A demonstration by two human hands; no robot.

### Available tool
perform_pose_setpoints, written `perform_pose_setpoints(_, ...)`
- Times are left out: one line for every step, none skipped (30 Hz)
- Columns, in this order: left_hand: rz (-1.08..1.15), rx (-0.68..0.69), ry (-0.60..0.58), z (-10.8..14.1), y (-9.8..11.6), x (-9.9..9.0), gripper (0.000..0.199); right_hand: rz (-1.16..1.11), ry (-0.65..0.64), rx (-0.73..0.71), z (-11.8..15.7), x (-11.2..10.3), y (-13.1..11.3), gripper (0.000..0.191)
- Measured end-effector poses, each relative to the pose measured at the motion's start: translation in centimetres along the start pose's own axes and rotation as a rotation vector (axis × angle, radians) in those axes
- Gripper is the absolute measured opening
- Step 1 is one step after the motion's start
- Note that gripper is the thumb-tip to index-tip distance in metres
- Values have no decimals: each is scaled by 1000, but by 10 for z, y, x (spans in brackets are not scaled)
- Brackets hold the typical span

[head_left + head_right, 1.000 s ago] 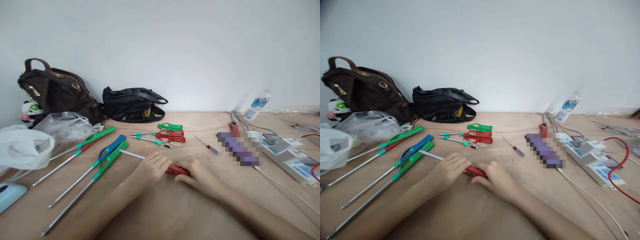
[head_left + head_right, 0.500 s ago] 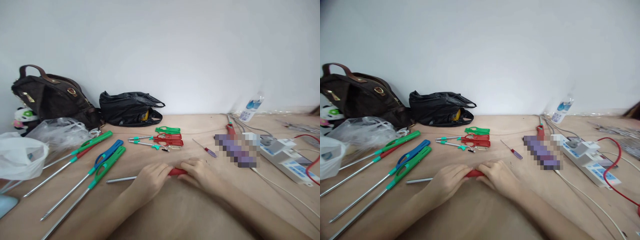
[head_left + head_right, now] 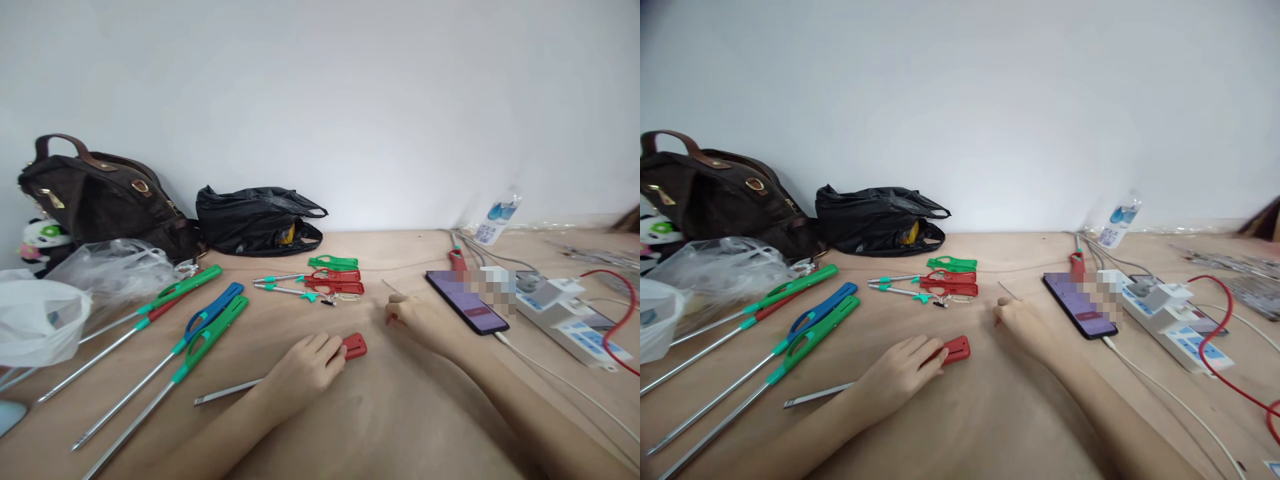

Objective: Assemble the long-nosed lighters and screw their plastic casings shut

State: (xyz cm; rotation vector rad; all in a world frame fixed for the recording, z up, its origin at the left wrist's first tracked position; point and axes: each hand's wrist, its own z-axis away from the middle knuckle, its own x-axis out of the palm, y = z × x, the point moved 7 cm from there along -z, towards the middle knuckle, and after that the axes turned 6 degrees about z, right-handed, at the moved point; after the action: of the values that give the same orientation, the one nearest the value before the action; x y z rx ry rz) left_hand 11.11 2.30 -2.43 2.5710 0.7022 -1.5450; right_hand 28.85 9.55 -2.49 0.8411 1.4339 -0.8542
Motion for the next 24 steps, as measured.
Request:
perform_pose_setpoints(24, -10, 3, 0, -1, 0, 15, 37, -13, 7, -1, 3, -1, 23)
perform_pose_setpoints(48, -18, 3, -1, -3, 0, 16, 70, -17, 15, -3, 5, -1, 22)
perform_pose_setpoints(71, -26, 3, -2, -4, -1, 17, 98, -16, 21, -4, 7, -2, 21)
perform_pose_setpoints(89, -35, 5, -2, -5, -2, 18, 117, -11, 23, -5, 9, -2, 22)
perform_pose_setpoints(103, -45, 4, -3, -6, -2, 18, 129, -8, 23, -6, 10, -3, 22)
perform_pose_setpoints(116, -55, 0, -4, -7, -3, 19, 138, -6, 20, -7, 11, -4, 22)
perform_pose_setpoints(125, -64, -4, -5, -8, -4, 19, 140, -2, 19, -7, 12, -4, 21)
perform_pose_setpoints(134, -72, -11, -5, -9, -4, 19, 128, 15, 20, -7, 11, -5, 20)
perform_pose_setpoints(144, -77, -21, -5, -10, -5, 19, 89, 44, 25, -7, 9, -6, 19)
perform_pose_setpoints(153, -83, -32, -5, -11, -5, 18, 8, 82, 31, -6, 6, -7, 17)
perform_pose_setpoints(161, -90, -44, -4, -13, -5, 18, -121, 117, 30, -6, 4, -9, 16)
perform_pose_setpoints(167, -98, -56, -3, -15, -5, 17, -287, 141, 20, -5, 3, -11, 15)
perform_pose_setpoints(172, -104, -67, -2, -17, -5, 17, -469, 147, 4, -5, 3, -15, 12)
perform_pose_setpoints(176, -107, -73, -1, -19, -5, 16, -638, 133, -15, -5, 5, -18, 10)
perform_pose_setpoints(177, -109, -77, 0, -20, -6, 16, -777, 112, -30, -6, 8, -22, 9)
perform_pose_setpoints(177, -108, -79, 1, -21, -6, 16, -877, 94, -34, -7, 10, -26, 10)
perform_pose_setpoints(173, -108, -78, 2, -22, -6, 16, -939, 87, -26, -7, 13, -28, 14)
perform_pose_setpoints(168, -106, -78, 2, -23, -6, 16, -972, 90, -14, -8, 15, -30, 16)
perform_pose_setpoints(161, -105, -81, 2, -23, -6, 16, -987, 101, -3, -9, 17, -32, 17)
perform_pose_setpoints(156, -102, -84, 3, -23, -5, 17, -991, 116, 4, -10, 18, -34, 17)
perform_pose_setpoints(151, -98, -90, 2, -23, -4, 18, -990, 133, 7, -10, 19, -35, 16)
perform_pose_setpoints(147, -93, -92, 2, -22, -4, 19, -989, 146, 7, -11, 21, -37, 15)
perform_pose_setpoints(142, -87, -93, 2, -21, -4, 20, -989, 155, 8, -11, 22, -38, 14)
perform_pose_setpoints(138, -83, -91, 2, -21, -3, 20, -992, 159, 9, -11, 23, -40, 14)
